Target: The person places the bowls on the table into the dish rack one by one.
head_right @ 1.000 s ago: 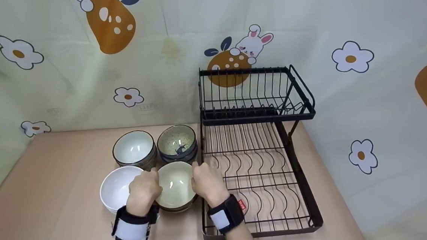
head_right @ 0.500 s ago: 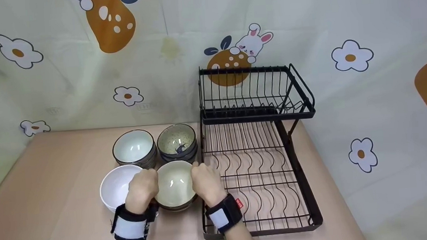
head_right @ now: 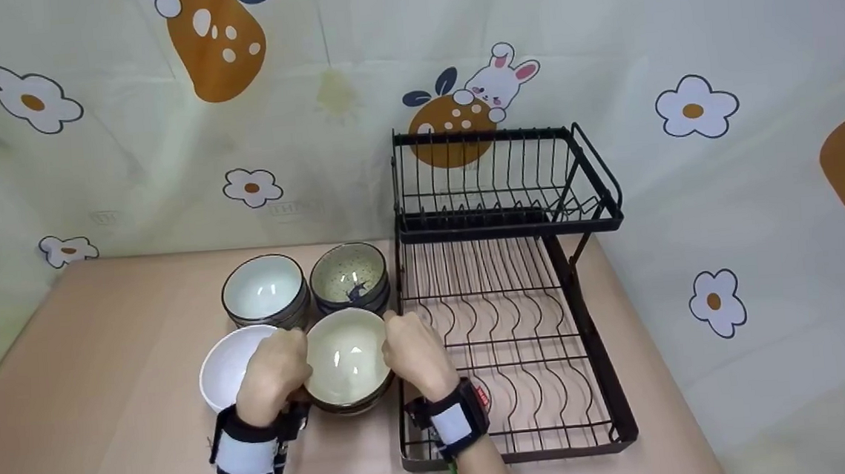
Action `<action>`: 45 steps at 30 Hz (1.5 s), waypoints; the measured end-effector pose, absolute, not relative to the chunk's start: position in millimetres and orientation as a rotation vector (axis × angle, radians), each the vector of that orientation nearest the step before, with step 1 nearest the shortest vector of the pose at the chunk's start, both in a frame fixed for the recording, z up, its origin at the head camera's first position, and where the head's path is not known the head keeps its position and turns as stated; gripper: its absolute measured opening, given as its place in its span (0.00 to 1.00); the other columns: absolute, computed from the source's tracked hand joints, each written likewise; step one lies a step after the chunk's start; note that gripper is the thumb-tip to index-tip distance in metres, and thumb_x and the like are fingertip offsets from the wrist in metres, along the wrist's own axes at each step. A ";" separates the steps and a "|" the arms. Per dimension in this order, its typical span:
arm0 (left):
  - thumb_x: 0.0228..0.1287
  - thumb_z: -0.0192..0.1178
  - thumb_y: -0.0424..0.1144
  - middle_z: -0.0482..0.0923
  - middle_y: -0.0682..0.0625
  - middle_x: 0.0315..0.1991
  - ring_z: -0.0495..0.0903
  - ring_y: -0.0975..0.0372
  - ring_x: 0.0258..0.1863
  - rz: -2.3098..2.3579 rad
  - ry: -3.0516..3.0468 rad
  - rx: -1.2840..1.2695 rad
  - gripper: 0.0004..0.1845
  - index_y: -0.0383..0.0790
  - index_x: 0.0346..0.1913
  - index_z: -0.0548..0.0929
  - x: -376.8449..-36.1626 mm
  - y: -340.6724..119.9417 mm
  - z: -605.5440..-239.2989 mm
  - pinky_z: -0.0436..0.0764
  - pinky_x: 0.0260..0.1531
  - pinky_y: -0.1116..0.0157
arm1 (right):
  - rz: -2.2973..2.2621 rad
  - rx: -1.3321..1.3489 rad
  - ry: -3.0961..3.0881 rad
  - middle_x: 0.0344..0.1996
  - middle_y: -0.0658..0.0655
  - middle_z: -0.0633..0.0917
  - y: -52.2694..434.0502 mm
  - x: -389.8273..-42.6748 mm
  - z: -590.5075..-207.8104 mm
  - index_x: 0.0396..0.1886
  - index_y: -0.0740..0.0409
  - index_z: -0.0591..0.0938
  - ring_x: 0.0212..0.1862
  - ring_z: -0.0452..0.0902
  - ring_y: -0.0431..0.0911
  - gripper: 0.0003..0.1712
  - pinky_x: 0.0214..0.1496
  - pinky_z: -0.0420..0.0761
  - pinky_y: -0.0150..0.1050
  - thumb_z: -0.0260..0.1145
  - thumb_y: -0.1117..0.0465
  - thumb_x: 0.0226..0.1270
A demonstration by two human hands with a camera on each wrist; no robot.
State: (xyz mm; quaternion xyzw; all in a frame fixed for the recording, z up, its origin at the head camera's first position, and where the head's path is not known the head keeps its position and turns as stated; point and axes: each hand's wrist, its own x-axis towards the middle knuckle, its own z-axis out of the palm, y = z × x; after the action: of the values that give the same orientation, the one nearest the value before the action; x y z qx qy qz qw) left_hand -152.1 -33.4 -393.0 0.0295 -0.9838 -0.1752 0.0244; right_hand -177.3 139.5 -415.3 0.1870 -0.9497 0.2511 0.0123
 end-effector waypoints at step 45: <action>0.53 0.57 0.24 0.75 0.42 0.18 0.75 0.57 0.17 -1.296 -2.648 -0.283 0.12 0.29 0.42 0.71 -157.5 2.1 -393.9 0.72 0.13 0.69 | 1.793 0.188 -2.959 0.68 0.73 0.63 221.2 -172.5 -383.9 0.75 0.57 0.50 0.58 0.73 0.63 0.43 0.57 0.78 0.53 0.53 0.64 0.59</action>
State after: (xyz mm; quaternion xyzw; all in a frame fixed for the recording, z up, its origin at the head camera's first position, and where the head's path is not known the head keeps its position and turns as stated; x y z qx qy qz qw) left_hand -157.5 2.1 -393.9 -0.0951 -0.8905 -0.4358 0.0899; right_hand -172.5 221.2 -383.9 0.0535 -0.8428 0.5107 -0.1612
